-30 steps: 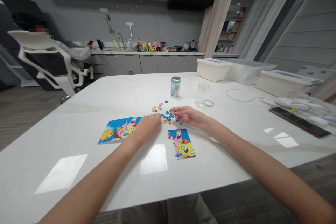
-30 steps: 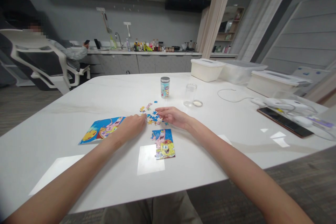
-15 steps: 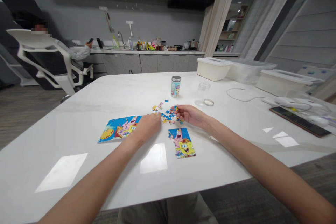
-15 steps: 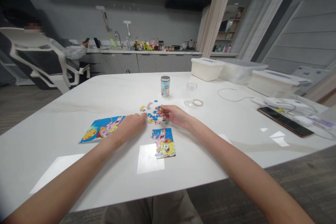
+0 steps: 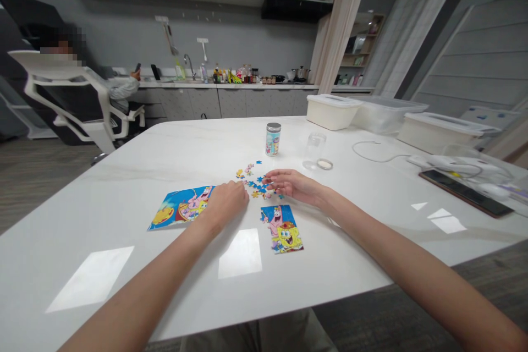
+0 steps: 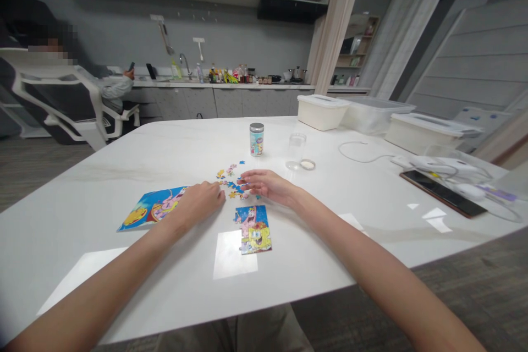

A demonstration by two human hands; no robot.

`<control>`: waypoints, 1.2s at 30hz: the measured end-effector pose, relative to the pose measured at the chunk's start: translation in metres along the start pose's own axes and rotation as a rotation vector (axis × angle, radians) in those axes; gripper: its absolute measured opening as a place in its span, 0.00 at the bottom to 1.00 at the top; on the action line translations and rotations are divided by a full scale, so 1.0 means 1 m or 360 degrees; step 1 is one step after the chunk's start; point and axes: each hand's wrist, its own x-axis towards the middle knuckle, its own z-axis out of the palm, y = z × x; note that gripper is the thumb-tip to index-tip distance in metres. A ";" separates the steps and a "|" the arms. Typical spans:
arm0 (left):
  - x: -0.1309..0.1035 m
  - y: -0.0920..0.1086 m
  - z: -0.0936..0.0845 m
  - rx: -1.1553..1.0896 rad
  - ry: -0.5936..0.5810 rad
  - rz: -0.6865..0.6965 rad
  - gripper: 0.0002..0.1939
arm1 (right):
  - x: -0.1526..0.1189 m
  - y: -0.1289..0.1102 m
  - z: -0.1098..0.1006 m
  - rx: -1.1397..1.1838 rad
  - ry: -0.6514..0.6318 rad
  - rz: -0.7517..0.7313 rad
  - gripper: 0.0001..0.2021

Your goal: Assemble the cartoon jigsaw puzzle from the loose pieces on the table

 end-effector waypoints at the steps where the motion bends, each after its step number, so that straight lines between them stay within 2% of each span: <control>1: 0.000 0.000 0.000 -0.0001 0.0004 0.0002 0.18 | 0.000 0.000 0.001 -0.0003 -0.0010 -0.0006 0.07; 4: 0.000 0.000 0.002 -0.0013 0.0026 0.0005 0.18 | 0.001 0.000 0.003 -0.0039 0.0061 -0.0003 0.04; 6: 0.000 0.000 0.002 -0.0021 0.0037 0.0003 0.18 | 0.002 0.001 0.005 -0.0237 0.0171 -0.0075 0.04; 9: 0.000 0.000 0.003 -0.0026 0.0034 0.0004 0.17 | 0.001 0.004 0.006 -0.1023 0.0357 -0.0523 0.03; 11: 0.000 0.000 0.003 -0.0029 0.0023 0.0004 0.16 | 0.000 0.005 0.004 -0.1580 0.0347 -0.0842 0.03; 14: -0.001 0.001 0.002 -0.0034 0.0015 0.0007 0.16 | -0.001 0.005 0.001 -0.1951 0.0324 -0.0959 0.05; 20: -0.001 0.002 0.002 -0.0039 0.0025 0.0017 0.15 | 0.000 0.002 0.000 -0.2060 0.0418 -0.1023 0.05; 24: -0.001 0.001 0.003 -0.0039 0.0041 0.0005 0.15 | -0.001 0.004 0.003 -0.2018 0.0370 -0.1025 0.02; 36: -0.001 0.001 0.003 -0.0039 0.0060 0.0025 0.15 | -0.001 0.006 0.005 -0.2094 0.0345 -0.1056 0.04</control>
